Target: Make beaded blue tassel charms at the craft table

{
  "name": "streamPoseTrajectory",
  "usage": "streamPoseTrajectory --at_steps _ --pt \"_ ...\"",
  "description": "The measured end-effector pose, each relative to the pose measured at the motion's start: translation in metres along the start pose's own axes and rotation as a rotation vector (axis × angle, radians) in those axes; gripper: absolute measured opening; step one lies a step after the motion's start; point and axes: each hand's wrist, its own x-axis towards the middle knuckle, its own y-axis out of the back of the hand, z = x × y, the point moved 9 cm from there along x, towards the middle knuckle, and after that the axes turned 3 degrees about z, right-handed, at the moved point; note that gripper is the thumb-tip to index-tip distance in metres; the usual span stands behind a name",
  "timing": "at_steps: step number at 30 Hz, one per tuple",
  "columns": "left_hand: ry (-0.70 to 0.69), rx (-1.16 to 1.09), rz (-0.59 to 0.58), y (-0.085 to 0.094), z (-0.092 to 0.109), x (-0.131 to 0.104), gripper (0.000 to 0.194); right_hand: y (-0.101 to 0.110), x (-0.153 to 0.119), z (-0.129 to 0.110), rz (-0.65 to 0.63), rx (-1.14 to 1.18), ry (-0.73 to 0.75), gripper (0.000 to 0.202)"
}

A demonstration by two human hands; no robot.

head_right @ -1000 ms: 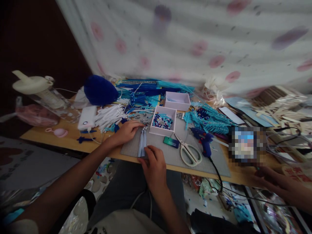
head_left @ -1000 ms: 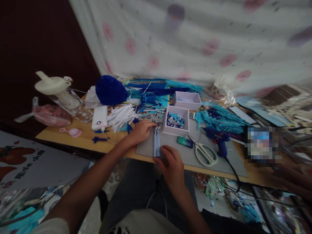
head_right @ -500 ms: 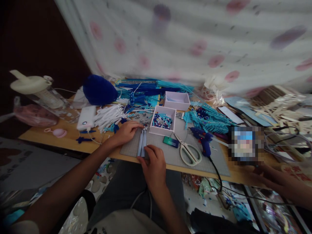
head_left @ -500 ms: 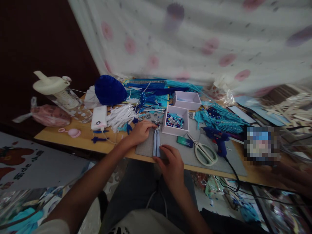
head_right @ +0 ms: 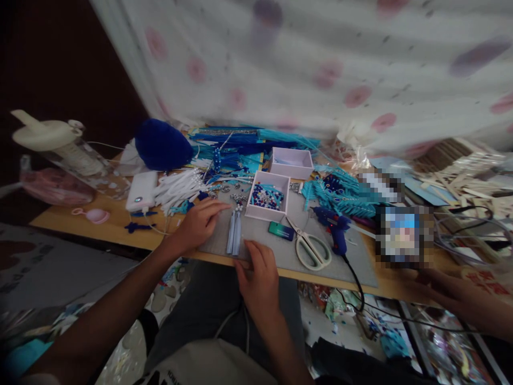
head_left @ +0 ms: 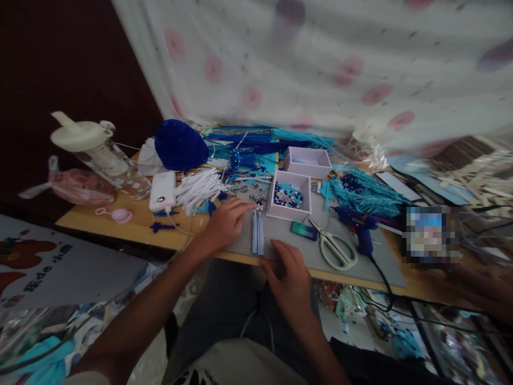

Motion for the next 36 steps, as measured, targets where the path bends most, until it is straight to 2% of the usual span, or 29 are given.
streamPoseTrajectory --at_steps 4,7,12,16,23,26,28,31,33,36 --pt "0.022 -0.043 -0.011 0.008 0.024 -0.026 0.034 0.001 -0.002 0.006 -0.081 0.008 -0.053 0.032" --pt "0.031 -0.053 -0.121 -0.002 0.034 -0.04 0.033 -0.003 0.002 0.008 -0.143 0.003 -0.052 0.034" --pt "0.022 -0.015 -0.247 -0.023 0.028 -0.049 0.043 -0.015 0.013 0.002 -0.246 -0.054 0.071 0.043" --pt "0.033 -0.017 -0.245 -0.033 0.022 -0.055 0.041 -0.019 0.014 0.0 -0.267 -0.062 0.093 0.042" --pt "0.031 -0.101 -0.267 -0.031 0.029 -0.059 0.045 -0.019 0.01 -0.004 -0.303 -0.051 0.11 0.046" --pt "0.067 -0.17 -0.267 -0.026 0.032 -0.058 0.05 -0.02 0.009 -0.012 -0.277 -0.1 0.112 0.048" --pt "0.129 -0.22 -0.23 -0.021 0.03 -0.058 0.051 -0.021 0.009 -0.018 -0.22 -0.178 0.104 0.053" --pt "0.223 -0.292 -0.109 -0.008 0.027 -0.062 0.053 -0.025 0.006 -0.028 -0.145 -0.248 0.126 0.054" --pt "0.304 -0.332 -0.008 0.003 0.026 -0.069 0.05 -0.03 0.004 -0.032 -0.145 -0.224 0.184 0.045" --pt "0.529 -0.391 0.161 0.017 0.021 -0.09 0.036 -0.036 0.001 -0.034 -0.199 -0.148 0.282 0.033"
